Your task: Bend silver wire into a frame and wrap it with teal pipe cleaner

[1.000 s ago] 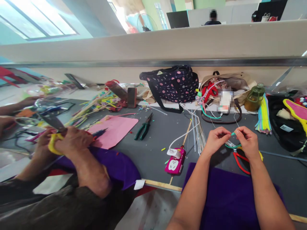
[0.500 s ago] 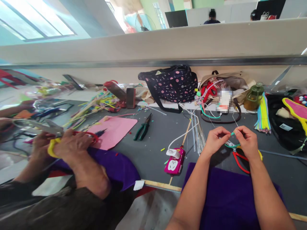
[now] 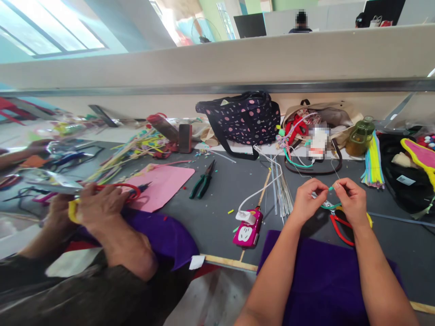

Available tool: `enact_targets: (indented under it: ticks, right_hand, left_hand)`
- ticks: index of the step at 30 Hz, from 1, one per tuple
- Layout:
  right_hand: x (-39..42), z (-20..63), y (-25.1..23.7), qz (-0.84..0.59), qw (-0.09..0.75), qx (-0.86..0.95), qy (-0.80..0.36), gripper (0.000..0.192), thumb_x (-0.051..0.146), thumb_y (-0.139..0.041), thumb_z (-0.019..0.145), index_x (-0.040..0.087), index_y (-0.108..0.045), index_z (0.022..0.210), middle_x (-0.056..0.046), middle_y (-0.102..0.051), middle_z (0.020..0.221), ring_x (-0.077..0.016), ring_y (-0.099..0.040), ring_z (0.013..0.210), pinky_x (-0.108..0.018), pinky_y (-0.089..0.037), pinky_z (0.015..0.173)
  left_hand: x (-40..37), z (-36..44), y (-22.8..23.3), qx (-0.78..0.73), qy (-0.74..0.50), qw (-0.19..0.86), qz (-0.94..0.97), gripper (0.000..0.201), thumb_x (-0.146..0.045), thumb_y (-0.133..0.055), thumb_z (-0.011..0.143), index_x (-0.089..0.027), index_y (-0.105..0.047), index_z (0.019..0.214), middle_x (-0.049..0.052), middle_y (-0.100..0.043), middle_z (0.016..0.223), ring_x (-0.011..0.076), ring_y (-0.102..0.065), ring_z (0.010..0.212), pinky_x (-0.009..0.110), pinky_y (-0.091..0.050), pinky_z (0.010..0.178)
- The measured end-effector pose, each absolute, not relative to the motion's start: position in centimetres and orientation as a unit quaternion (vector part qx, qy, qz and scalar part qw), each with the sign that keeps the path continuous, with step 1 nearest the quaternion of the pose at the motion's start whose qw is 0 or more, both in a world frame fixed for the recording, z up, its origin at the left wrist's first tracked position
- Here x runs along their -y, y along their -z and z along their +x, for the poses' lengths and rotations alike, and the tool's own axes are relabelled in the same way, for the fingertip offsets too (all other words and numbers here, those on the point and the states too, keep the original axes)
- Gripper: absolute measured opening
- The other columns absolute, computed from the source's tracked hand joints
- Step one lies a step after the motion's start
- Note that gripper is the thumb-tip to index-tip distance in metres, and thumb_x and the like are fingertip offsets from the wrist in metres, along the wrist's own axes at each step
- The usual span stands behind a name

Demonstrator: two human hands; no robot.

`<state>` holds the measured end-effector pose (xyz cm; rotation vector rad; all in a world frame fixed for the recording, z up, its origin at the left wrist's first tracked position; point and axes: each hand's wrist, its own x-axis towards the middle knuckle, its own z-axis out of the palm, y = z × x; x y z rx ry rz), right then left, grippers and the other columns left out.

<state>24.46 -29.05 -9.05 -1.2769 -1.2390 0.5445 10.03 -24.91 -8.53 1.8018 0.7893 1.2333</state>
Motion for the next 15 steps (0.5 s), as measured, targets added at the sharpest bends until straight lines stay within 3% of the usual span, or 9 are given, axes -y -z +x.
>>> enact_targets:
  ticks: [7,15]
  right_hand:
    - [29.12,24.35,8.83,-0.556,0.603,0.522,-0.233,0.019,0.036,-0.06,0.087,0.019,-0.063,0.077,0.002,-0.057,0.067,-0.0128,-0.049,0.062,-0.026,-0.04,0.06]
    - [29.06,24.38,9.09,-0.556,0.598,0.529,-0.233,0.02,0.036,-0.059,0.087,0.019,-0.063,0.078,0.002,-0.055,0.067,-0.0127,-0.048,0.061,-0.025,-0.04,0.06]
  left_hand:
    - [25.14,10.41,8.91,-0.315,-0.505,0.36,0.719,0.008,-0.02,-0.061,0.083,-0.017,-0.066,0.077,0.003,-0.061,0.073,0.0134,-0.056,0.071,0.026,-0.045,0.068]
    - [25.11,10.02,8.3,-0.322,-0.487,0.462,0.667,0.017,-0.023,-0.056,0.086,-0.016,-0.068,0.076,0.004,-0.063,0.076,0.0146,-0.058,0.074,0.026,-0.044,0.069]
